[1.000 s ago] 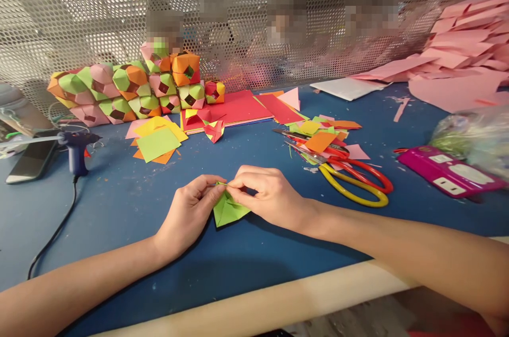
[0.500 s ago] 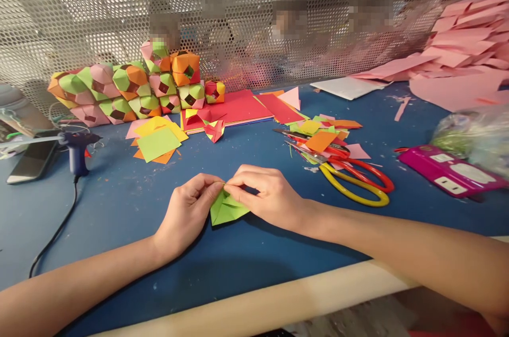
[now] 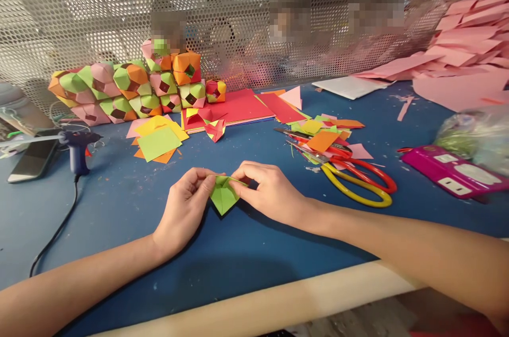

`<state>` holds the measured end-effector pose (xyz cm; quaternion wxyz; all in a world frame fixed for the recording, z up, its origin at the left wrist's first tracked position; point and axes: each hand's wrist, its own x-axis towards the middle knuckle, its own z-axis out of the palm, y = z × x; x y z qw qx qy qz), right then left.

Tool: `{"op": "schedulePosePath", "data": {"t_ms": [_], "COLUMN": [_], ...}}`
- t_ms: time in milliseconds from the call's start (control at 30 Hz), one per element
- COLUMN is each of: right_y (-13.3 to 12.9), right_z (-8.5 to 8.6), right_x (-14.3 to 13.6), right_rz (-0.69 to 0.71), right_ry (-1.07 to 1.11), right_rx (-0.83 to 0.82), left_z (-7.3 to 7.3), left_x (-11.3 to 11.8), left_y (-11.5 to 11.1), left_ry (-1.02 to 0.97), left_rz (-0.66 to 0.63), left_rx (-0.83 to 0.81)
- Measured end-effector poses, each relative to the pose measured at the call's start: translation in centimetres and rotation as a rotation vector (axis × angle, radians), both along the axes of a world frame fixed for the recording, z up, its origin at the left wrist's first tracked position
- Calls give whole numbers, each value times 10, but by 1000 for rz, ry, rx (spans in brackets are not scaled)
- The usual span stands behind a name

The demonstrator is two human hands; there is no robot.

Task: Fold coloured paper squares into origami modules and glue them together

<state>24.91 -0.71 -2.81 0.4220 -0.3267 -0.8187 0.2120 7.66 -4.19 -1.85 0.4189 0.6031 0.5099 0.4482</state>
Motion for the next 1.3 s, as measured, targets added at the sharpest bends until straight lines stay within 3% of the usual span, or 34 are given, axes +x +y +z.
{"op": "schedulePosePath", "data": {"t_ms": [133, 300, 500, 1300], "right_y": [1, 1, -1, 0], "right_z": [0, 0, 2, -1], "right_x": [2, 4, 3, 6], "right_rz": [27, 48, 61, 107], "right_ry": [-5, -14, -23, -85], "right_rx": [-4, -5, -30, 256], "left_z": [1, 3, 3, 3], "left_x": [1, 1, 0, 0], "left_y": [1, 1, 0, -2], "left_ry": [-17, 166, 223, 274], "left_rz": [-20, -10, -21, -80], "left_rx": [-26, 22, 51, 51]}}
